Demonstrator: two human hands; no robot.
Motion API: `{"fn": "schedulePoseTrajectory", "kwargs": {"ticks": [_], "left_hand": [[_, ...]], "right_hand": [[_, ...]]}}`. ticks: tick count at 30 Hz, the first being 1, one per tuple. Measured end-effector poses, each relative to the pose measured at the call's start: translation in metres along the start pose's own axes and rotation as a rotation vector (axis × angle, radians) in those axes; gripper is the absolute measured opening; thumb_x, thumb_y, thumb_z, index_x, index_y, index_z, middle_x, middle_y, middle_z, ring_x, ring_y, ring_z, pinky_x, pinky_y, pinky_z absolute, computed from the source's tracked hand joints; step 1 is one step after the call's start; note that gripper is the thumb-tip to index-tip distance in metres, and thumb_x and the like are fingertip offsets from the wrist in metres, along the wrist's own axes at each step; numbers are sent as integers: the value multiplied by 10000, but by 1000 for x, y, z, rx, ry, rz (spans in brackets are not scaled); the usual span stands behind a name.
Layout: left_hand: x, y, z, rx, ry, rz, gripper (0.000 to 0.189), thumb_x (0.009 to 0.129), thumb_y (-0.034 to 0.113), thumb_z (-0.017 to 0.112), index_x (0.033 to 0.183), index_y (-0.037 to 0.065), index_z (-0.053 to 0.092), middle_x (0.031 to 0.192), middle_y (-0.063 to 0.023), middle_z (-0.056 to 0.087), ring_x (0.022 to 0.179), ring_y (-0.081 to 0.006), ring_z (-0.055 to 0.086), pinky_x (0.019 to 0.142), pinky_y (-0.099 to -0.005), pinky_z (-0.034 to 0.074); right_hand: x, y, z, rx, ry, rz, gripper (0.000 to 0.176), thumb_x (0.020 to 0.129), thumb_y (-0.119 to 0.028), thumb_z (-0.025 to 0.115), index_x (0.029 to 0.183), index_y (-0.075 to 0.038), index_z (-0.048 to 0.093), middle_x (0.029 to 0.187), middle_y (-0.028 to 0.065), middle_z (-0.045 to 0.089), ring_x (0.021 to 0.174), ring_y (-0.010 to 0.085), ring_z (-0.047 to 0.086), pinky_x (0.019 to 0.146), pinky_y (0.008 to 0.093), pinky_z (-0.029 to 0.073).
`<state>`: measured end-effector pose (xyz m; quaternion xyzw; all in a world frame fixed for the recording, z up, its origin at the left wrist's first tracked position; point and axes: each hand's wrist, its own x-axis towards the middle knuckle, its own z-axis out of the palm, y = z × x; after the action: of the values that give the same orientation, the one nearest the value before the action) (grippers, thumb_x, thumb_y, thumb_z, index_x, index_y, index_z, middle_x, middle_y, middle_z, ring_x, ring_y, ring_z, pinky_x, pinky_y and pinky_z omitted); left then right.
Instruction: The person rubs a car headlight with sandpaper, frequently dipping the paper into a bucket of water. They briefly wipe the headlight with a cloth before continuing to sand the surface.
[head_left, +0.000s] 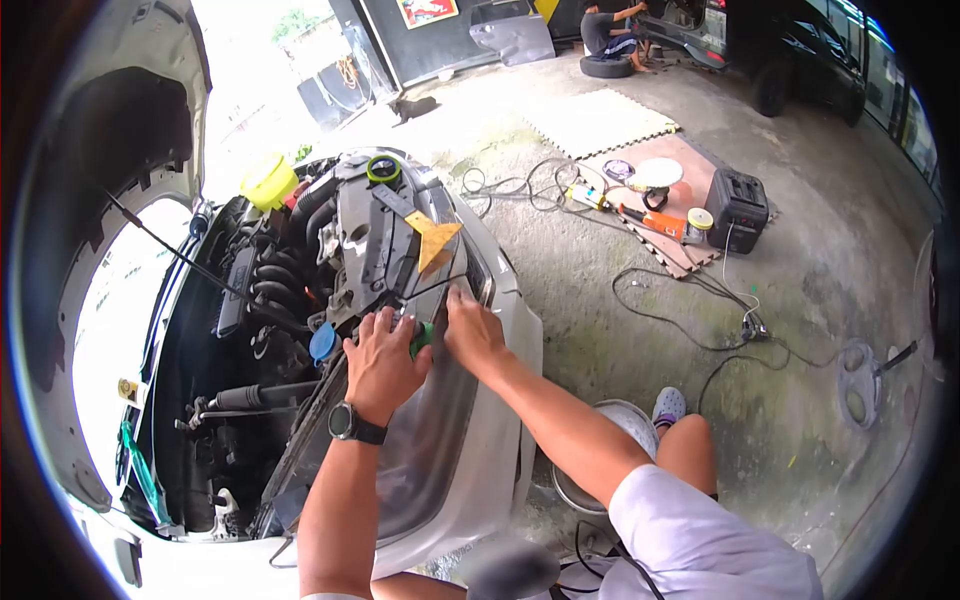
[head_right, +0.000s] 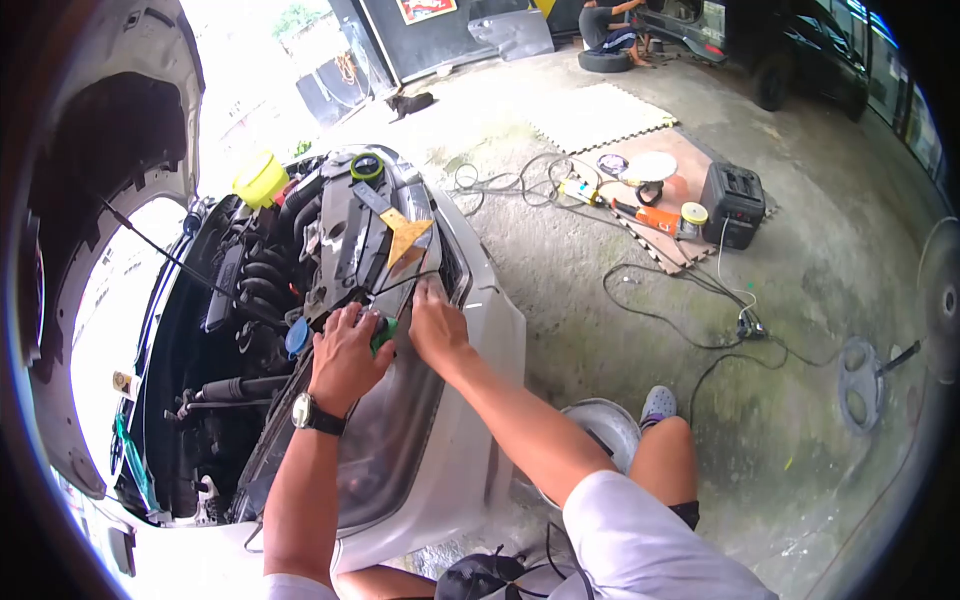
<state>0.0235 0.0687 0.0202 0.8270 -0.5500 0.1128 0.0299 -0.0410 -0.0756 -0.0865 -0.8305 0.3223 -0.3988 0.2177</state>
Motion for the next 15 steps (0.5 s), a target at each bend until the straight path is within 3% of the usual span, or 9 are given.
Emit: {"fn": "schedulePoseTrajectory", "kwargs": {"ticks": [2,3,4,6,8,10,12,14,15], "left_hand": [[0,2,-3,-9,7,0,538,877,356,729,1335,86,647,1462,-173,543,1383,-390,481,1029,-616,448],[0,3,-5,-12,-2,-7,538,876,353,730,1334,82,647,1466,-176,542,1377,-395,485,1027,-610,448],[1,3,-7,-10,10,-1,538,876,353,730,1334,82,647,1466,-176,542,1377,-395,485,1027,-610,448],[0,1,-4,-3,3,16,521,885,346,723,1325,79,638,1470,-175,540,1371,-388,491,1021,-614,450],[1,6,-11,-22,-74,-16,526,885,347,724,1328,79,637,1471,-175,539,1374,-391,489,1025,-613,447],[0,3,-4,-6,-2,0,538,877,350,732,1335,82,645,1473,-175,538,1378,-392,486,1024,-613,446],[1,3,-6,-5,10,-2,537,876,349,732,1333,80,647,1473,-172,537,1380,-392,483,1024,-609,448],[1,4,-7,-9,-22,3,524,882,344,727,1326,79,640,1468,-169,538,1382,-388,479,1022,-621,447],[2,5,-10,-27,-51,3,525,883,345,723,1329,80,640,1468,-170,537,1386,-392,474,1036,-617,443]], "right_hand": [[25,-4,-26,98,-425,229,467,890,-9,538,1340,114,519,1379,315,582,1294,423,595,975,443,578],[28,-5,-28,81,-444,223,473,894,-14,537,1348,118,516,1401,309,565,1301,421,591,983,439,577],[22,-6,-23,80,-431,218,473,894,-14,537,1348,118,516,1401,309,565,1301,421,591,983,439,577],[-8,-3,3,-62,-24,-9,348,892,-4,534,1219,102,590,1220,289,663,1050,431,712,868,460,607],[-3,-1,-2,-31,3,-43,336,894,-11,536,1203,109,594,1200,300,665,1071,434,706,867,459,608],[20,-5,-26,113,-396,203,486,895,-22,542,1349,147,518,1389,333,569,1341,424,563,1006,440,567],[13,0,-11,103,-377,195,485,895,-19,538,1350,150,517,1394,331,567,1323,425,577,1007,439,565],[-10,2,11,-94,127,-127,375,886,-2,531,1237,121,584,1212,295,667,1030,437,715,871,458,600],[-9,7,12,-13,27,-68,381,886,-1,529,1242,122,583,1214,299,666,1050,433,712,870,462,602]]}}
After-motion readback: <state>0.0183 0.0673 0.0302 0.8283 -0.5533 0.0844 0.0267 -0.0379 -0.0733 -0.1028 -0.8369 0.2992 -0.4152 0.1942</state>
